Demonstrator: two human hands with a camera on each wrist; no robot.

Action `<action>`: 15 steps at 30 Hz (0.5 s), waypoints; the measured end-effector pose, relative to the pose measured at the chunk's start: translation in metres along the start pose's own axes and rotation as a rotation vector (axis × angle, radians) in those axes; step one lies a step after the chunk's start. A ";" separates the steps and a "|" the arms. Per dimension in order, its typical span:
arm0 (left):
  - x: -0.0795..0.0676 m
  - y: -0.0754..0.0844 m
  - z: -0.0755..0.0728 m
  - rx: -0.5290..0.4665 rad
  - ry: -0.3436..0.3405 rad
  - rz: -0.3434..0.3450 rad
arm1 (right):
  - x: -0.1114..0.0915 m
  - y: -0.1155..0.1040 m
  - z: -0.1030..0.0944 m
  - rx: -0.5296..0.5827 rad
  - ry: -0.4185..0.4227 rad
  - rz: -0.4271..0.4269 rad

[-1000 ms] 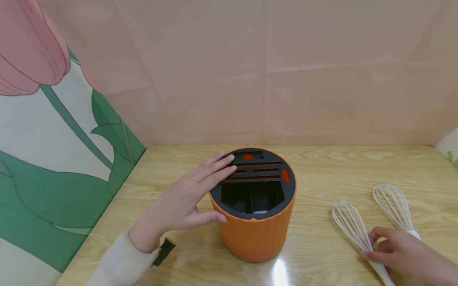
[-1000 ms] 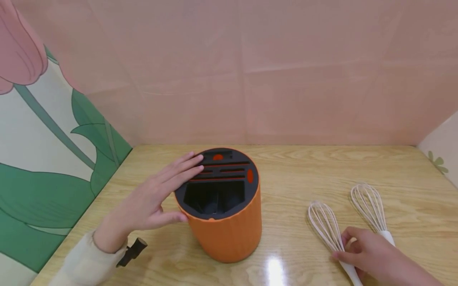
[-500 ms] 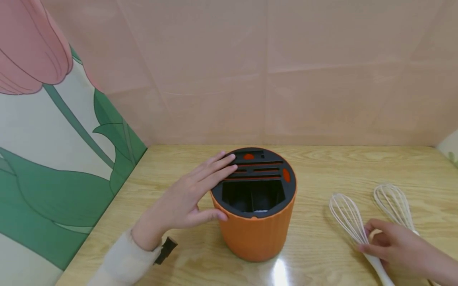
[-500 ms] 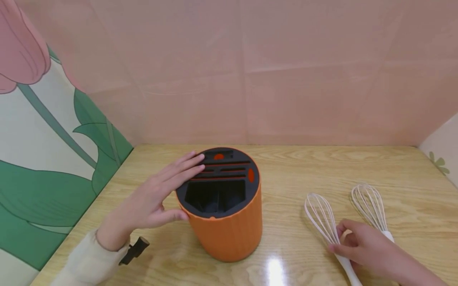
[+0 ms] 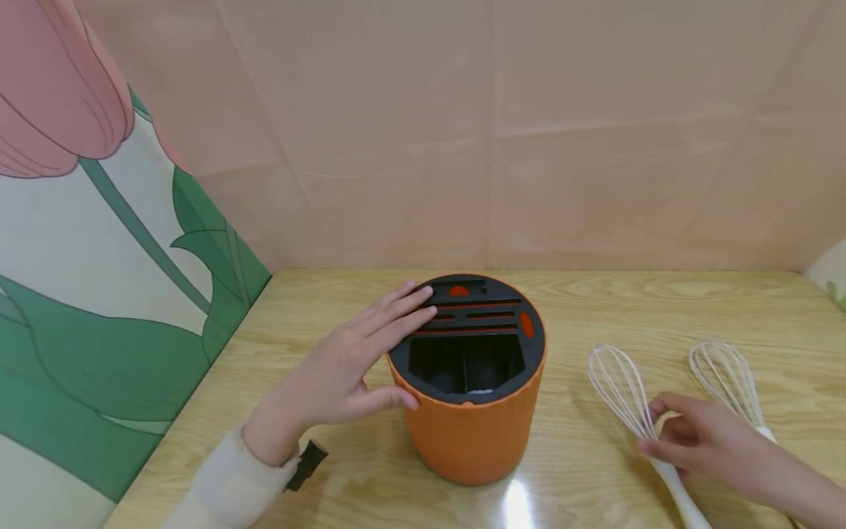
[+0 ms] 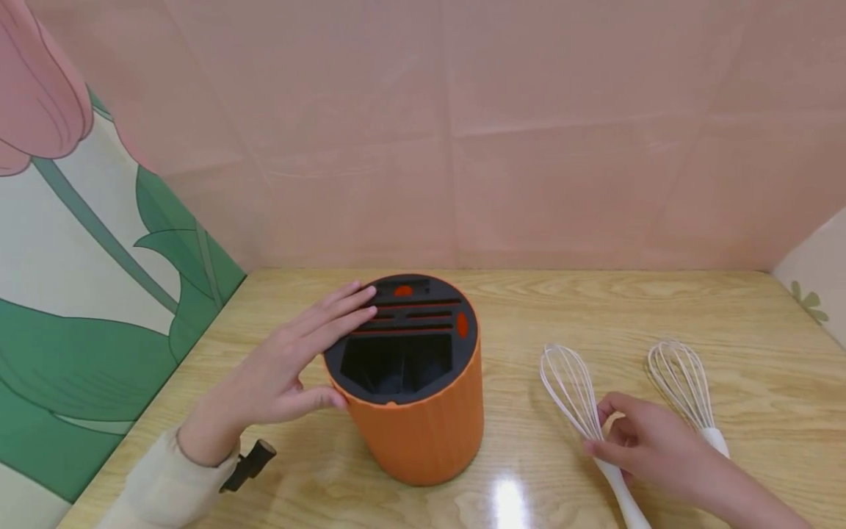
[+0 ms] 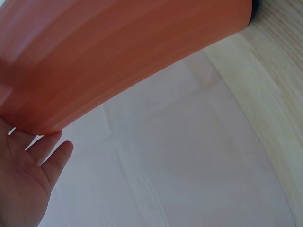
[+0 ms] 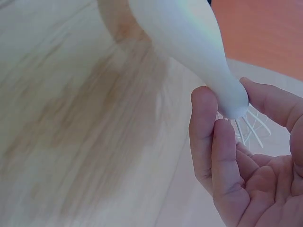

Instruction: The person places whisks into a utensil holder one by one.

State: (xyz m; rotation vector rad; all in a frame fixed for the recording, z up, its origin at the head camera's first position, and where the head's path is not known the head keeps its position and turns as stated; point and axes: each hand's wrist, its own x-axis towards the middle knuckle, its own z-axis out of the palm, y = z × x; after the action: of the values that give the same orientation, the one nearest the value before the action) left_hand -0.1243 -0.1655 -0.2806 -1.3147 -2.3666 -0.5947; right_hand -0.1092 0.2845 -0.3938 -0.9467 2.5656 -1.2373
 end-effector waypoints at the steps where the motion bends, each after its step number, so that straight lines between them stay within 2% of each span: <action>1: 0.000 0.000 0.000 0.000 0.002 0.002 | 0.001 -0.002 0.001 -0.008 0.009 -0.002; 8: 0.001 0.000 0.000 -0.009 0.010 0.013 | 0.006 -0.012 0.004 -0.033 0.045 -0.011; 15: 0.001 0.001 0.001 -0.022 0.019 0.022 | 0.011 -0.019 0.006 -0.098 0.118 -0.067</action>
State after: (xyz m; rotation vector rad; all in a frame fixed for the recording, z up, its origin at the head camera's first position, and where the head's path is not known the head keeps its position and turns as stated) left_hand -0.1240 -0.1642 -0.2805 -1.3367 -2.3338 -0.6256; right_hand -0.1069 0.2655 -0.3821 -1.0161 2.7291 -1.2291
